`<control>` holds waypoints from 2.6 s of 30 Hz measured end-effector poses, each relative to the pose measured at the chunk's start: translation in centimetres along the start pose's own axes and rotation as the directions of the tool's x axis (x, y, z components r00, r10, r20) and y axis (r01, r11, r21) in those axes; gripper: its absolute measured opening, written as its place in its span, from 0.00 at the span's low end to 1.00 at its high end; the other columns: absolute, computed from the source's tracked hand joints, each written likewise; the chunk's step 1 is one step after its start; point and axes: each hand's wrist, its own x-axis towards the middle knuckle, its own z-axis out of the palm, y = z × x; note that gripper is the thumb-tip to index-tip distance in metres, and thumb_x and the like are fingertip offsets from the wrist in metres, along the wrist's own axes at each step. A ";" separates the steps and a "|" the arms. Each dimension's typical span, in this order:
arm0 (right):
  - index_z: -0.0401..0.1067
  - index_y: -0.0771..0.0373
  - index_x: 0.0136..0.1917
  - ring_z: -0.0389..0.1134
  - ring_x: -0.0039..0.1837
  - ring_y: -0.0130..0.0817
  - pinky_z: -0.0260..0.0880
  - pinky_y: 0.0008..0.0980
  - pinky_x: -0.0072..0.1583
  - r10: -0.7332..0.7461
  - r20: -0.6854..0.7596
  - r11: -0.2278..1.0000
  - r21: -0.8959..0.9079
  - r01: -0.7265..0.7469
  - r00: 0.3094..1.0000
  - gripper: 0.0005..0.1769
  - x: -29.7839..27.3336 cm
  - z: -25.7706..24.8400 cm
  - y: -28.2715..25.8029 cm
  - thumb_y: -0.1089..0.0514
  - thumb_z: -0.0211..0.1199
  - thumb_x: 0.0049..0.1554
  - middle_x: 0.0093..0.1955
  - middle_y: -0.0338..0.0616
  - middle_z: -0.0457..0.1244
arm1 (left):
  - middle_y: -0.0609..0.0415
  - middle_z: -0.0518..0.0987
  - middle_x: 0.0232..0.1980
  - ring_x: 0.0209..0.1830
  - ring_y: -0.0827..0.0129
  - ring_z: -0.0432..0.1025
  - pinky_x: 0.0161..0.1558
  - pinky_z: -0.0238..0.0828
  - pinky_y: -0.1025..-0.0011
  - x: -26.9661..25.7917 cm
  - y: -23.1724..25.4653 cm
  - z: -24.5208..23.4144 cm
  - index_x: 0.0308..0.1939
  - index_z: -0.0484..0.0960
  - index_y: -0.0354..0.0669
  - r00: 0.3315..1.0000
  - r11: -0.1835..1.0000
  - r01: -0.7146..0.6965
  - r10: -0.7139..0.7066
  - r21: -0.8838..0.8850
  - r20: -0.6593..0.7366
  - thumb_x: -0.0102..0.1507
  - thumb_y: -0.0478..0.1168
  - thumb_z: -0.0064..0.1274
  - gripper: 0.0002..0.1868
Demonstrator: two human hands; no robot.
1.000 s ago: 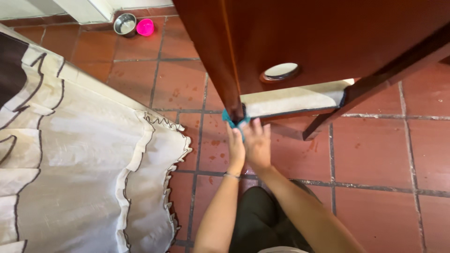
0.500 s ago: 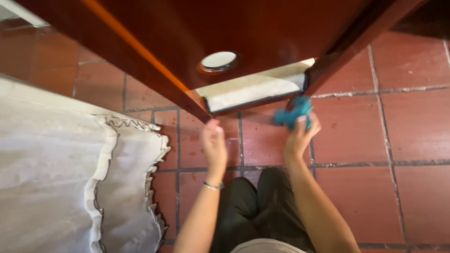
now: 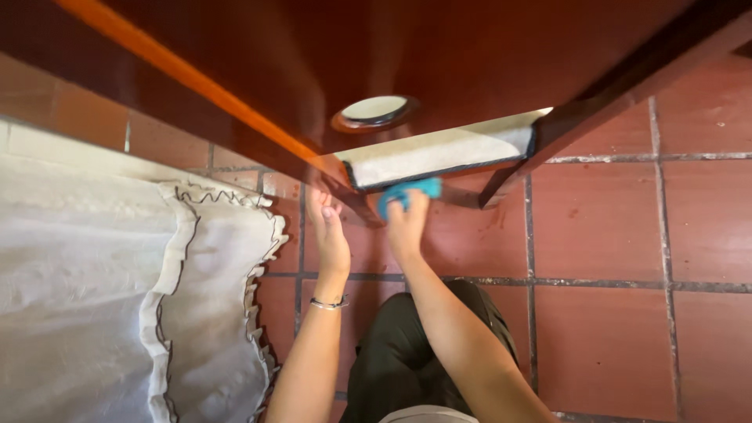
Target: The person rinses a cloth in a container of water, wrings it out, and wipes down the wooden frame and legs of a chair.
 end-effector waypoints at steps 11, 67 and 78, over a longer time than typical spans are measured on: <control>0.55 0.59 0.70 0.58 0.62 0.34 0.63 0.37 0.65 0.350 -0.251 0.852 0.487 -0.195 0.902 0.25 6.1 -4.8 -1.2 0.65 0.52 0.59 0.63 0.43 0.56 | 0.40 0.59 0.81 0.81 0.53 0.55 0.77 0.50 0.54 0.4 -2.6 -5.6 0.77 0.57 0.32 0.979 0.980 0.138 -0.113 -0.144 0.170 0.66 0.76 0.16 0.54; 0.76 0.68 0.56 0.58 0.39 0.23 0.58 0.26 0.40 0.487 0.316 0.848 0.055 -0.528 0.814 0.09 2.7 -26.5 -0.1 0.64 0.61 0.64 0.41 0.40 0.63 | 0.57 0.82 0.46 0.45 0.75 0.73 0.49 0.73 0.73 -8.6 1.3 14.4 0.54 0.80 0.33 0.814 0.918 0.397 -0.339 -0.025 0.472 0.63 0.31 0.60 0.16; 0.70 0.68 0.59 0.65 0.42 0.22 0.65 0.22 0.43 0.521 0.090 0.654 0.597 -0.465 0.849 0.10 11.7 -34.5 7.4 0.66 0.61 0.64 0.46 0.39 0.66 | 0.54 0.82 0.51 0.49 0.73 0.75 0.54 0.72 0.71 -8.4 -3.6 29.3 0.57 0.80 0.32 0.844 0.891 0.453 -0.422 -0.018 0.331 0.69 0.42 0.53 0.18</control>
